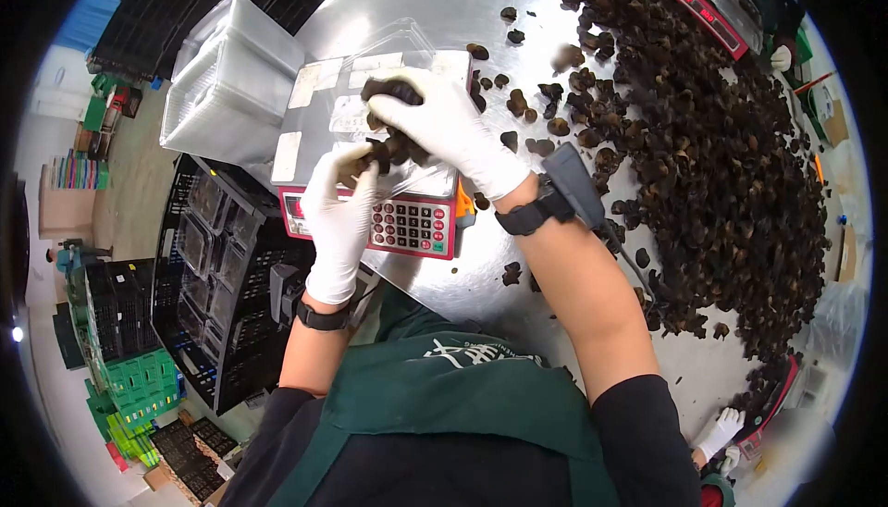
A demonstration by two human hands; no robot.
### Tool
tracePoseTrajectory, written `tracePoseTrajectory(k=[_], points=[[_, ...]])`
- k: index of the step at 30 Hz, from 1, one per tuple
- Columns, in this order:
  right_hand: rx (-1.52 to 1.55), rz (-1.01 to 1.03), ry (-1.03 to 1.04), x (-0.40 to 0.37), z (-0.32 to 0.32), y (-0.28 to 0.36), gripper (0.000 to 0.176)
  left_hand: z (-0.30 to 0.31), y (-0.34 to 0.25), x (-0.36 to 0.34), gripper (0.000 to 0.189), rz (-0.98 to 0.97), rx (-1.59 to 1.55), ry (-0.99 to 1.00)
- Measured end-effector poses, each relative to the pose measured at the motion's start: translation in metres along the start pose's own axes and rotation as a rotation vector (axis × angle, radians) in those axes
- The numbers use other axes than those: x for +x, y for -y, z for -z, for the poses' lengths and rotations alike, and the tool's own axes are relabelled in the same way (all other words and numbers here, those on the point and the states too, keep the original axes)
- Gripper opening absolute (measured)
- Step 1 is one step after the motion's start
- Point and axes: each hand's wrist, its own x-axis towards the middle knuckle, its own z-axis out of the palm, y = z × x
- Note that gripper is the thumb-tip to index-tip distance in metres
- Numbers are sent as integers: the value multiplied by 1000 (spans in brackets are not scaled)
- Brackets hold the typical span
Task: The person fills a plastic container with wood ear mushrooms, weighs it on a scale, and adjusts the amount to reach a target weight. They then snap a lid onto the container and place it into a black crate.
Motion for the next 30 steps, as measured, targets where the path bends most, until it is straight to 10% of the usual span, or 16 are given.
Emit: tracePoseTrajectory(k=[4,10,16,25,30], points=[[-546,399,139,-2,-8,-25,33,15,13,-7,31,179,-240,-31],[-436,437,-140,-49,32,21,28,27,7,-19,28,123,-208,16],[450,-360,124,-165,30,15,28,-6,-45,-48,36,-145,-171,624],[-4,-857,-293,-361,151,-2,22,-5,-23,34,33,-454,160,338],[-580,-1118,114,-473,165,35,26,-22,16,55,46,-438,243,497]])
